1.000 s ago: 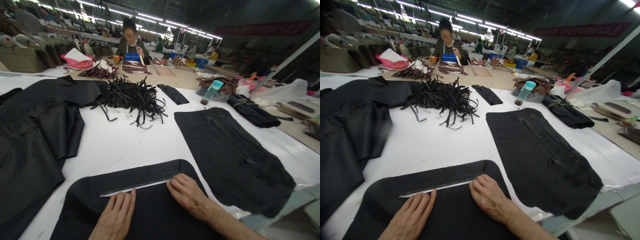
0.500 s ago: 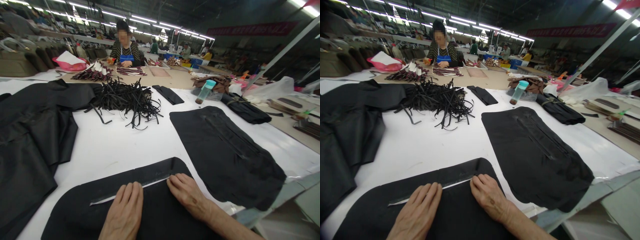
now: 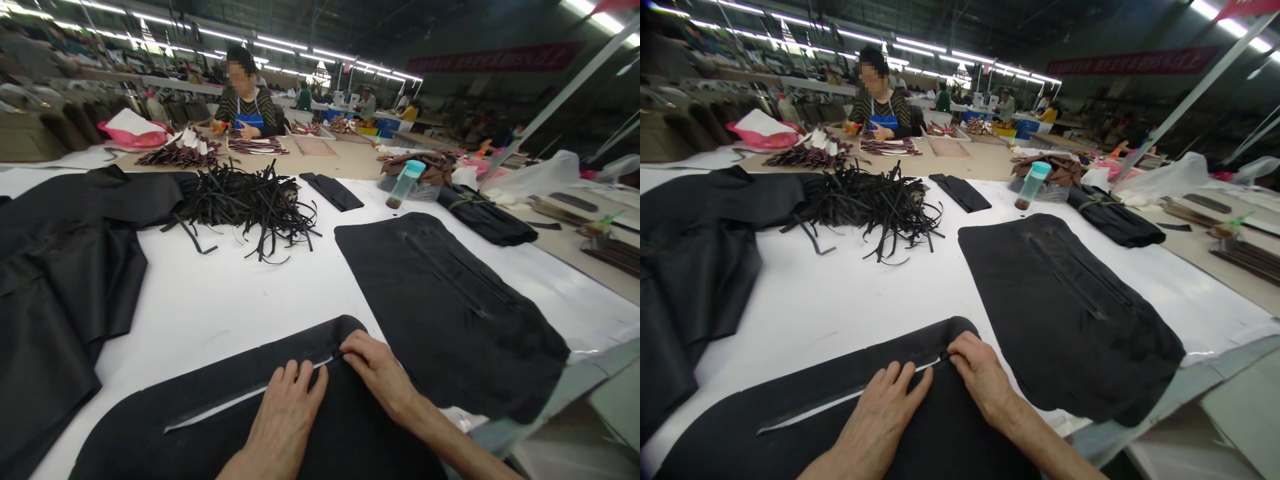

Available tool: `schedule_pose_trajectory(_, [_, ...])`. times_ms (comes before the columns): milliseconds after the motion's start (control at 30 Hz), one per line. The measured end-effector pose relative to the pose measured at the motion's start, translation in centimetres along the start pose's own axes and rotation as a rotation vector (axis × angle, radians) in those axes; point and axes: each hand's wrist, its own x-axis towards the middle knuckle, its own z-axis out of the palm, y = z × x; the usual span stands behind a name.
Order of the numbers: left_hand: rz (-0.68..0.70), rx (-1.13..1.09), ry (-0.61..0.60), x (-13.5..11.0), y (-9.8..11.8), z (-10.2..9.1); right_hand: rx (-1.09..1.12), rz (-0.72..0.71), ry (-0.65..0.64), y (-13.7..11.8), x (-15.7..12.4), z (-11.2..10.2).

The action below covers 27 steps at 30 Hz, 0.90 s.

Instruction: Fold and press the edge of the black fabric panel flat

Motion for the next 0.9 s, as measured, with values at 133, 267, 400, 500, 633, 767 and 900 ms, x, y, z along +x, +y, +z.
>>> schedule_pose_trajectory(133, [-0.045,0.043,-0.055,0.5,0.8,-0.8,-0.21,0.102,-0.059,-0.5,0.8,0.3])
schedule_pose_trajectory(267, [-0.054,0.032,-0.071,0.6,1.0,-1.4,-0.355,0.177,-0.079,-1.0,1.5,0.9])
schedule_pose_trajectory(400, [-0.056,0.002,-0.076,0.6,0.9,-1.6,-0.402,0.215,-0.084,-1.1,2.1,1.3])
schedule_pose_trajectory(500, [-0.065,-0.015,-0.07,0.7,0.8,-1.4,-0.414,0.227,-0.077,-1.1,2.2,1.3])
schedule_pose_trajectory(633, [-0.067,-0.052,-0.082,1.2,0.6,-1.4,-0.404,0.222,-0.061,-0.8,1.9,1.5])
schedule_pose_trajectory(767, [-0.064,-0.113,-0.177,1.4,0.4,-2.1,-0.387,0.214,-0.04,-0.5,1.7,1.6])
schedule_pose_trajectory(900, [-0.073,-0.16,-0.23,1.7,0.5,-2.7,-0.371,0.219,-0.03,-0.3,1.7,1.7])
